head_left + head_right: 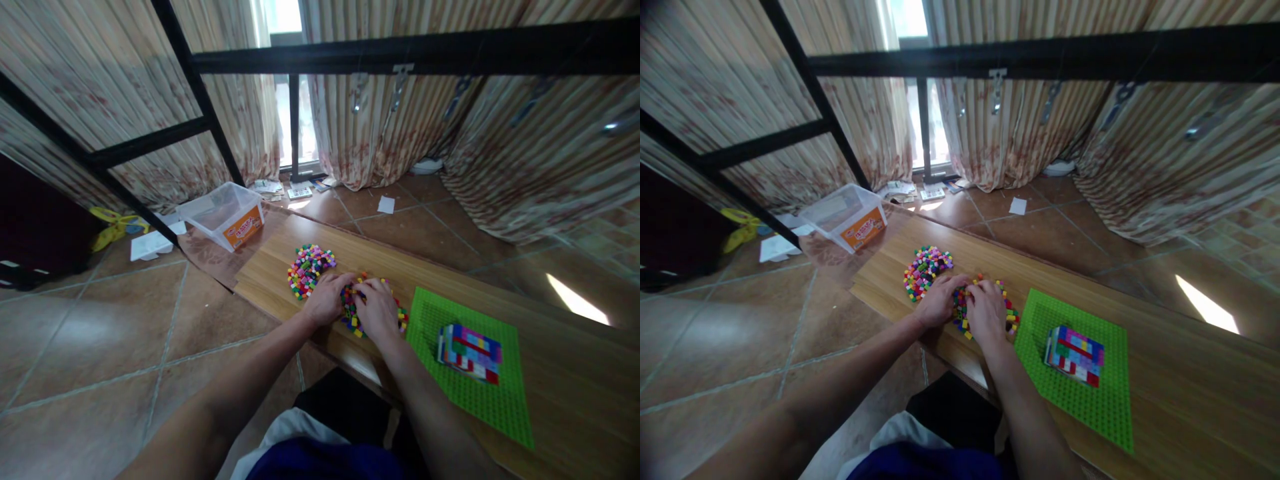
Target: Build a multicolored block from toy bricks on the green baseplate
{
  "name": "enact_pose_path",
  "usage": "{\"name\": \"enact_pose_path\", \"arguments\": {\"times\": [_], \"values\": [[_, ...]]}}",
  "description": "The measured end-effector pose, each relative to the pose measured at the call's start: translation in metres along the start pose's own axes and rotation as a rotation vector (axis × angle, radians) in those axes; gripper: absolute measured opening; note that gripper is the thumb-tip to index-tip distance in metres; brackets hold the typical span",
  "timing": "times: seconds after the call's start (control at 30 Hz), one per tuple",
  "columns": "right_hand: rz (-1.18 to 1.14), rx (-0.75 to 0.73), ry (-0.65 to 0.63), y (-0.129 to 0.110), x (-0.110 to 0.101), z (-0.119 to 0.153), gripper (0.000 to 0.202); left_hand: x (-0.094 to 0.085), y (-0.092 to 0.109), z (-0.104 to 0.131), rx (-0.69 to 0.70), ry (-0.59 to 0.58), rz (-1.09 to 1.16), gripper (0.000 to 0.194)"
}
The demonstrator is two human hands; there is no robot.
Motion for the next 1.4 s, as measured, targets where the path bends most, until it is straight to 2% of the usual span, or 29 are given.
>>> {"name": "enact_pose_path", "arguments": {"times": [0.27, 0.63, 0.83, 0.93, 1.03, 1.17, 1.23, 1.4], "values": [[-0.062, 0.07, 0.13, 0.007, -0.029, 0.036, 0.024, 0.002, -0.006, -0.001, -0.024, 0.014, 0.008, 0.061], [-0.248, 0.254, 0.172, -0.005, -0.032, 0.062, 0.02, -0.004, -0.006, -0.003, 0.005, 0.08, 0.004, 0.059], [-0.388, 0.347, 0.257, -0.004, -0.036, 0.073, 0.019, -0.004, -0.007, -0.002, 0.036, 0.098, -0.01, 0.06], [-0.524, 0.384, 0.302, -0.001, -0.036, 0.076, 0.018, -0.004, -0.007, -0.002, 0.031, 0.103, -0.017, 0.06], [-0.777, 0.468, 0.354, 0.006, -0.029, 0.081, 0.019, -0.005, -0.005, -0.001, 0.024, 0.103, -0.02, 0.058], [-1.08, 0.605, 0.484, 0.017, -0.02, 0.092, 0.026, -0.005, -0.002, -0.001, 0.024, 0.094, -0.027, 0.058], [-1.166, 0.642, 0.533, 0.02, -0.017, 0.097, 0.029, -0.005, -0.001, -0.001, 0.029, 0.089, -0.024, 0.058], [-1.252, 0.702, 0.562, 0.021, -0.013, 0.103, 0.03, -0.005, -0.001, -0.001, 0.041, 0.078, -0.001, 0.057]]}}
Point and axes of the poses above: each hand's wrist, its own z-axis away from the middle knuckle, its own x-axis out of the palm, y = z × x, the point moved 9 cm from there along -z, towards the middle knuckle, and after that the axes turned 10 degrees about -x, right-handed, at the moved point
